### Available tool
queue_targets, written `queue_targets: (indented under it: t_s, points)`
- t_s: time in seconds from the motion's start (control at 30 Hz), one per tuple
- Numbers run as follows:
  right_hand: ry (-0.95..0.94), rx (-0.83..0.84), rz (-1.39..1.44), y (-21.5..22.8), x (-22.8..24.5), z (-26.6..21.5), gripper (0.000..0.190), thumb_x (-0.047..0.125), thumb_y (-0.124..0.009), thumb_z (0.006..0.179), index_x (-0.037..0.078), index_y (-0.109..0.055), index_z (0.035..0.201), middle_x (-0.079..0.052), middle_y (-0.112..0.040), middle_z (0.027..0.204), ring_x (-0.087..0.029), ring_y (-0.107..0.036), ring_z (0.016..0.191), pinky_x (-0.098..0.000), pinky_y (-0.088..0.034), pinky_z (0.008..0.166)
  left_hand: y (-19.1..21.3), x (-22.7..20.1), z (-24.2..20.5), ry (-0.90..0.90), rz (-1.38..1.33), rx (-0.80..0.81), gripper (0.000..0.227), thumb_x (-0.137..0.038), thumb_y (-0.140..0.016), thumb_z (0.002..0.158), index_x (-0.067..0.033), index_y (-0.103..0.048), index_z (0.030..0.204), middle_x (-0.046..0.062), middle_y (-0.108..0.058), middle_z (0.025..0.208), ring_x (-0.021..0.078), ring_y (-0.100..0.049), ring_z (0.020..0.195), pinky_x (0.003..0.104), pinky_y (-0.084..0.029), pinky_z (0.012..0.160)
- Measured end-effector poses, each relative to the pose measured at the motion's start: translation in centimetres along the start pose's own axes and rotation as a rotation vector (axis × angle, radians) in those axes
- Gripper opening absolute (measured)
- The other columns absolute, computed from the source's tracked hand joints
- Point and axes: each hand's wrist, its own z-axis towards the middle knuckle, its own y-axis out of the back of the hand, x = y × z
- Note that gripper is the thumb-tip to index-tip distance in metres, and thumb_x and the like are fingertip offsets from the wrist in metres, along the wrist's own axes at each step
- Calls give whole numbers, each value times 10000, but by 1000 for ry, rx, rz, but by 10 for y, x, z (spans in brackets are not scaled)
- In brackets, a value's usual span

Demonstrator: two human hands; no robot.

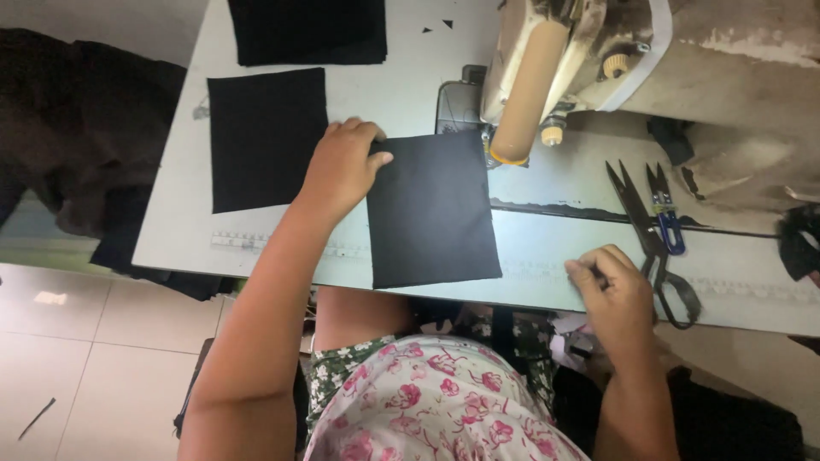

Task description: The person is folding black fabric components and trimming the edges with a pair of scissors at a sewing workstation.

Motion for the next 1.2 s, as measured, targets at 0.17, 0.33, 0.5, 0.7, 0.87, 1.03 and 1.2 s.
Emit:
queue_targets:
  t_s: [0.17, 0.33, 0.5, 0.7, 0.87, 1.03, 1.2]
  points:
    - [-68, -106, -63, -10, 16, 10, 355, 309, -714, 1063, 66, -620, 821, -74, -592, 755, -300, -649, 763, -374, -516, 728, -10, 14, 19, 63, -88, 92, 129, -198, -797, 870, -127, -742, 963, 51, -649, 906, 297, -672, 921, 421, -556, 784]
    - [-121, -108, -91, -14, 15, 13, 363, 331, -721, 1061, 72, -629, 824, -67, -585, 735, -277, -649, 746, -354, -513, 705, 7, 5, 12, 65, -140, 118, 129, -152, -777, 886, -91, -693, 962, 84, -638, 899, 322, -650, 946, 445, -552, 804]
    - [-156, -87, 1, -25, 36, 24, 273, 322, -745, 1013, 80, -671, 911, -72, -635, 804, -288, -678, 802, -379, -530, 705, 7, 3, 14, 94, -175, 134, 130, -131, -759, 900, -98, -698, 1009, 77, -663, 899, 310, -656, 938, 444, -537, 818]
    - [65, 71, -55, -27, 84, 37, 233, 340, -772, 921, 119, -746, 989, -57, -675, 977, -245, -668, 890, -364, -544, 764, 10, 5, 12, 65, -174, 131, 128, -128, -771, 891, -103, -696, 992, 82, -660, 914, 325, -659, 957, 451, -511, 836]
    - [147, 140, -26, -32, 72, 31, 231, 396, -738, 914, 173, -734, 974, -10, -655, 953, -260, -670, 862, -394, -543, 757, 18, -3, 9, 55, -162, 77, 216, -130, -778, 883, -96, -686, 1075, 100, -686, 920, 343, -680, 954, 473, -499, 861]
    - [90, 161, 19, -34, 64, 28, 187, 397, -751, 868, 214, -724, 894, 58, -649, 923, -156, -635, 765, -308, -499, 742, -23, 19, 9, -30, -53, 45, 218, -239, -773, 894, -127, -699, 1065, 100, -686, 970, 365, -646, 957, 496, -491, 827]
    - [-47, 223, 143, -29, 64, 31, 97, 244, -749, 815, 169, -711, 768, 64, -650, 826, -108, -591, 720, -250, -434, 734, 36, -21, -14, 134, -337, 105, 151, -112, -522, 1063, -103, -383, 1005, 145, -552, 745, 363, -587, 652, 436, -447, 632]
